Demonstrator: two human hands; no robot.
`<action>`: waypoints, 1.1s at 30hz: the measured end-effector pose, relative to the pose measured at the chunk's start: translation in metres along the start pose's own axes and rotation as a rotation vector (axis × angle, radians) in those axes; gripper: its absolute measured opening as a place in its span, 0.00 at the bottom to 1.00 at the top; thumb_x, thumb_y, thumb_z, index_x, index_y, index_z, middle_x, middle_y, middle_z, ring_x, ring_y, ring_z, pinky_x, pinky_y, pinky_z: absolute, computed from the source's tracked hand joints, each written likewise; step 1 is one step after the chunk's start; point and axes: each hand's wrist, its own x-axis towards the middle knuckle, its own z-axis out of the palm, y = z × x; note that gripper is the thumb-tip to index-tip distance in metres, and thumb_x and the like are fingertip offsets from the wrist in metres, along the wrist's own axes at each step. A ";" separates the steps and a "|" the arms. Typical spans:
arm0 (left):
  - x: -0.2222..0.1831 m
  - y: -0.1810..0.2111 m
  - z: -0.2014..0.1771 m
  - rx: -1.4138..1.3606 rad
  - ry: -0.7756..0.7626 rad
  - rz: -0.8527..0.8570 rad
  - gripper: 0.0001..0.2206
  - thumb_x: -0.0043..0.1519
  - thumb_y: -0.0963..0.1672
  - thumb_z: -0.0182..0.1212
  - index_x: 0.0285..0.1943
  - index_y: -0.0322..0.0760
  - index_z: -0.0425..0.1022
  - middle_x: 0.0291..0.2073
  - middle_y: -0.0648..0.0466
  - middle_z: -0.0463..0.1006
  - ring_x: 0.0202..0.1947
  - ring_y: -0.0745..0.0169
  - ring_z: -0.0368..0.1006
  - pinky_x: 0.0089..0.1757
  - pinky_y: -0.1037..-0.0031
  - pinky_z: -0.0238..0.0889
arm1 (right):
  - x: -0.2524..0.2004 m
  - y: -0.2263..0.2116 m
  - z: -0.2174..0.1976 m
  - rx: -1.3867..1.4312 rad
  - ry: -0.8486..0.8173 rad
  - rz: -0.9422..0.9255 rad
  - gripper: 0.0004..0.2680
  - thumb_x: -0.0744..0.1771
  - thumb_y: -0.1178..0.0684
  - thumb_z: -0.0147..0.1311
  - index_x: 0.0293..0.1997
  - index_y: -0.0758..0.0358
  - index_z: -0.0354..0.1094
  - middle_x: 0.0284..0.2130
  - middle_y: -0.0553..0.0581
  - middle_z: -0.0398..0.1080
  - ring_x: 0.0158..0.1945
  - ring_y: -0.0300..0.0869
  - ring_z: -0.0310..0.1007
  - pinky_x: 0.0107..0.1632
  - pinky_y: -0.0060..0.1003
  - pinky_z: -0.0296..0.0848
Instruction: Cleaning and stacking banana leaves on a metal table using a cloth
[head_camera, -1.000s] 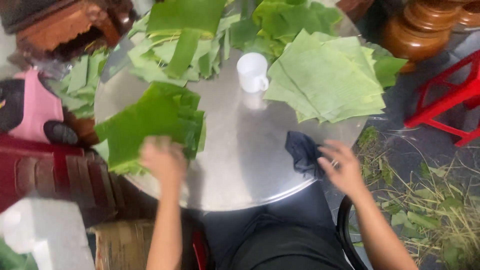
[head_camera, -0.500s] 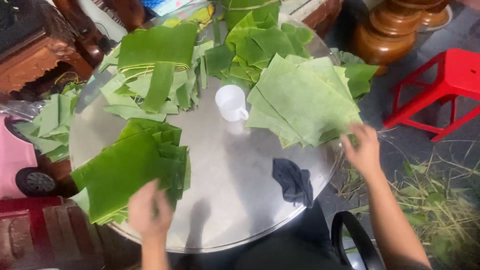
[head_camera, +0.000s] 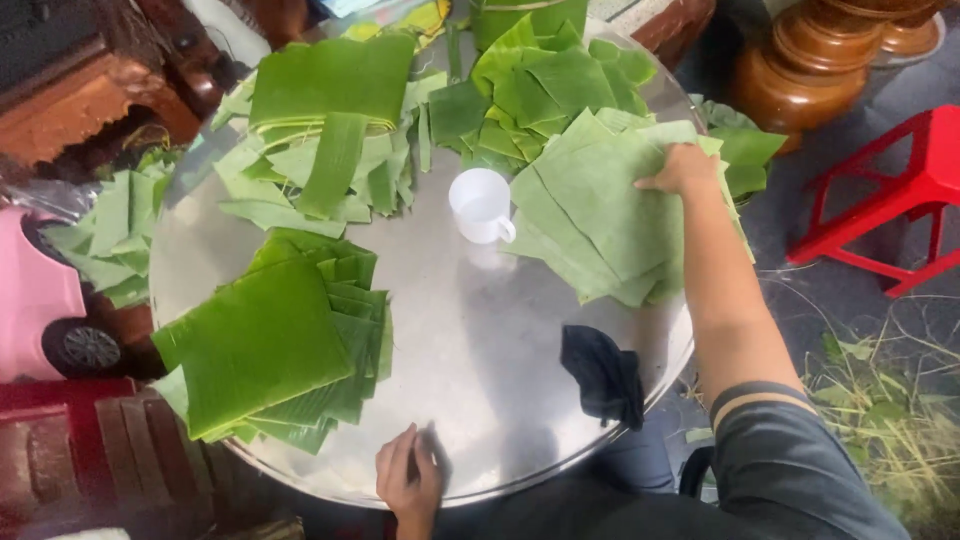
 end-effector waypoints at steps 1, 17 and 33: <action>-0.001 0.001 0.001 -0.072 0.006 -0.075 0.10 0.57 0.35 0.71 0.44 0.22 0.75 0.33 0.48 0.79 0.27 0.59 0.72 0.31 0.71 0.68 | -0.007 -0.002 -0.007 0.089 -0.053 0.033 0.39 0.59 0.30 0.65 0.74 0.60 0.53 0.63 0.68 0.64 0.65 0.62 0.63 0.62 0.60 0.64; -0.034 0.028 -0.003 -0.612 -0.217 -0.587 0.09 0.64 0.40 0.60 0.49 0.29 0.80 0.40 0.46 0.84 0.41 0.57 0.82 0.44 0.72 0.77 | -0.323 -0.069 0.039 1.945 -0.055 0.390 0.25 0.62 0.49 0.56 0.69 0.44 0.57 0.60 0.55 0.69 0.64 0.53 0.69 0.67 0.58 0.67; -0.043 0.005 -0.058 -0.948 -0.169 -1.355 0.34 0.50 0.37 0.59 0.72 0.29 0.66 0.54 0.44 0.78 0.51 0.54 0.74 0.50 0.70 0.67 | -0.465 -0.214 0.166 2.066 -0.614 0.410 0.19 0.66 0.44 0.55 0.59 0.66 0.69 0.54 0.63 0.76 0.57 0.54 0.76 0.54 0.60 0.78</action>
